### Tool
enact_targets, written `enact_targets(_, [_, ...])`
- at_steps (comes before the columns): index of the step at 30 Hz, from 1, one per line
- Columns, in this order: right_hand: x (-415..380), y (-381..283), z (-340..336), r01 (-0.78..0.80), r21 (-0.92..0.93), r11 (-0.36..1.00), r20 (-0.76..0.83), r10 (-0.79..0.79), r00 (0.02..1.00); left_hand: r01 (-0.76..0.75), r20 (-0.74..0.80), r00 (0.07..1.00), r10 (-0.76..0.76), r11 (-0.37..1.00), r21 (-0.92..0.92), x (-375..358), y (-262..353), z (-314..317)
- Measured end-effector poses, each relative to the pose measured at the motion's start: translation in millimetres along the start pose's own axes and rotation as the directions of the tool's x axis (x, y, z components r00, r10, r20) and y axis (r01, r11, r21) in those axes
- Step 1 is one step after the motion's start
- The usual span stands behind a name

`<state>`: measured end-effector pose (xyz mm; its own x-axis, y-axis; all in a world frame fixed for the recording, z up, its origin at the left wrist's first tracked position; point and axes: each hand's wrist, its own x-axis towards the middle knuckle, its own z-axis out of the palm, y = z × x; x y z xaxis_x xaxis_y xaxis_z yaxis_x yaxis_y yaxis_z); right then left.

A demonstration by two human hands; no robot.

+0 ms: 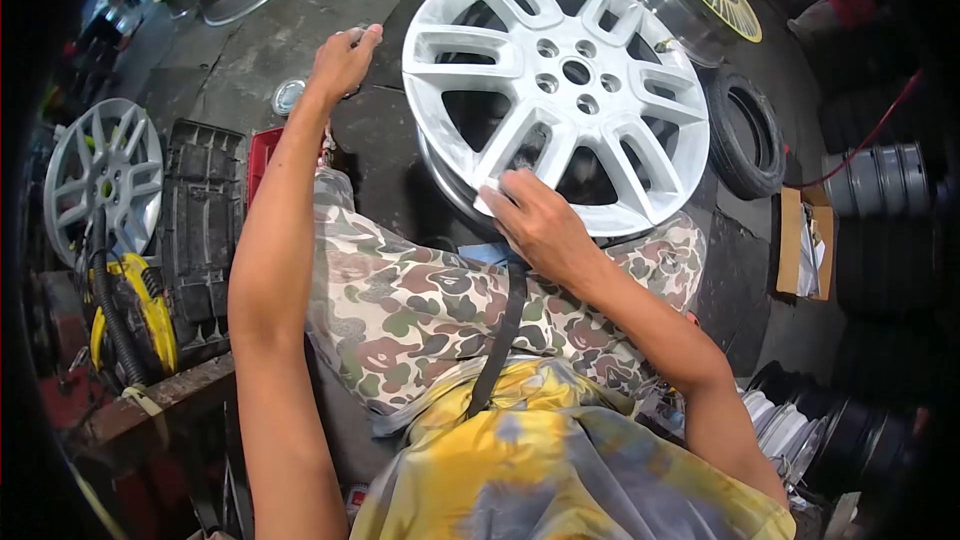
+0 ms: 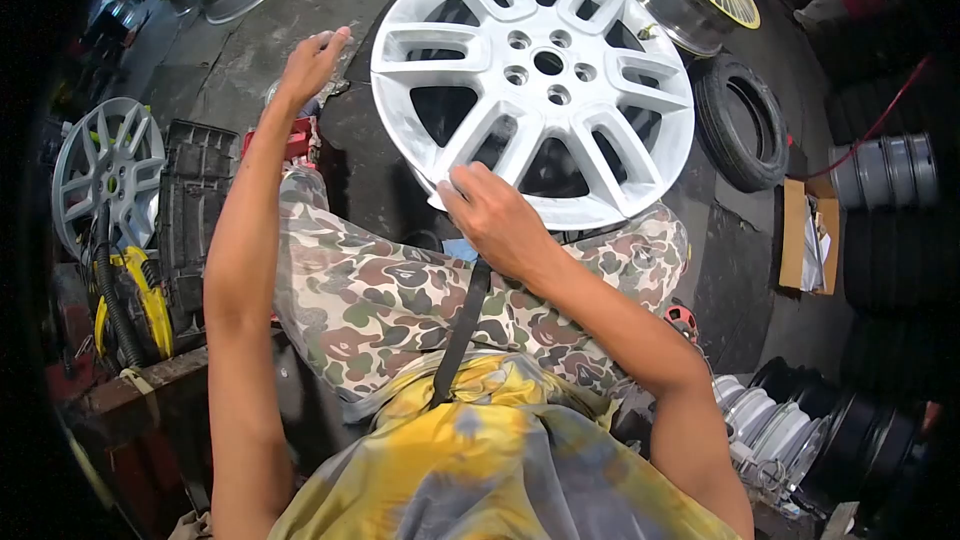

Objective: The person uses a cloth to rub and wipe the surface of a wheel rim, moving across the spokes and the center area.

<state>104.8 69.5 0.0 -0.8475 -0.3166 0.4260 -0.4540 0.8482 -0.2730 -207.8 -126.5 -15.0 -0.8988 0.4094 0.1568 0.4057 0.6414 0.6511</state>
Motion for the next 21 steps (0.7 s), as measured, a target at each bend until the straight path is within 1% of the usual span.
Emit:
enact_targets(1, [2.9,0.2,2.0,0.016,-0.017,1.0,-0.038,-0.017,0.999,0.014,0.023,1.0,-0.014,1.0,-0.012,0.6,3.5,-2.6])
enact_targets(2, [4.4,-0.8,3.1,0.014,-0.018,1.0,-0.044,-0.015,0.999,0.03,0.044,0.999,-0.029,0.999,-0.021,0.0,6.2,-6.2])
enact_targets(5, [12.6,-5.1,7.8,-0.033,0.001,0.999,-0.037,0.033,0.999,0.045,0.04,0.998,-0.046,0.999,0.028,-5.4,11.2,-8.4])
enact_targets(6, [4.3,-7.5,4.2,-0.055,0.01,0.998,-0.03,0.055,0.998,0.047,0.037,0.998,-0.048,0.999,0.028,-3.5,5.9,-7.2])
enact_targets(8, [0.0,-1.5,-0.4,-0.021,0.006,1.0,-0.031,0.022,0.999,-0.01,-0.008,1.0,0.01,1.0,0.0,3.2,-2.3,-0.6])
enact_targets(10, [-0.8,4.1,0.2,0.001,0.011,1.0,-0.035,0.0,0.999,-0.009,0.03,1.0,0.009,1.0,-0.009,5.1,-2.6,5.5])
enact_targets(11, [6.3,17.7,5.0,0.001,0.01,1.0,-0.043,0.0,0.999,-0.002,0.045,0.999,0.002,1.0,-0.008,7.7,-3.2,3.0])
enact_targets(13, [22.8,48.3,16.5,0.025,0.027,0.999,-0.16,-0.02,0.987,0.006,0.028,1.0,-0.006,1.0,0.015,0.8,2.9,-0.5])
enact_targets(14, [32.4,59.2,8.3,-0.141,0.023,0.99,-0.085,0.142,0.986,0.017,0.011,1.0,-0.018,0.999,0.027,-2.2,5.9,-1.2])
enact_targets(15, [39.7,69.9,-1.8,-0.302,0.004,0.953,-0.011,0.302,0.953,0.015,0.011,1.0,-0.015,1.0,0.025,-1.6,5.5,-2.4])
enact_targets(16, [40.9,80.6,-2.0,-0.323,-0.008,0.946,-0.079,0.321,0.944,0.013,0.021,1.0,-0.013,1.0,-0.004,-0.7,5.5,-3.9])
enact_targets(17, [36.7,78.1,0.4,-0.326,-0.013,0.945,-0.081,0.324,0.943,0.011,0.032,0.999,-0.01,0.999,-0.033,0.6,6.0,-4.8])
enact_targets(19, [26.2,54.9,8.2,-0.266,0.112,0.957,-0.118,0.279,0.953,0.001,0.032,0.999,-0.001,1.0,-0.017,0.2,7.1,-3.9])
enact_targets(20, [14.9,42.9,16.7,-0.112,0.059,0.992,-0.17,0.121,0.978,-0.004,0.031,1.0,0.003,1.0,0.005,0.0,7.1,-3.5])
enact_targets(21, [4.8,20.3,10.6,-0.131,0.101,0.986,-0.084,0.14,0.987,-0.01,0.035,0.999,0.01,1.0,0.004,-0.3,5.4,-4.7])
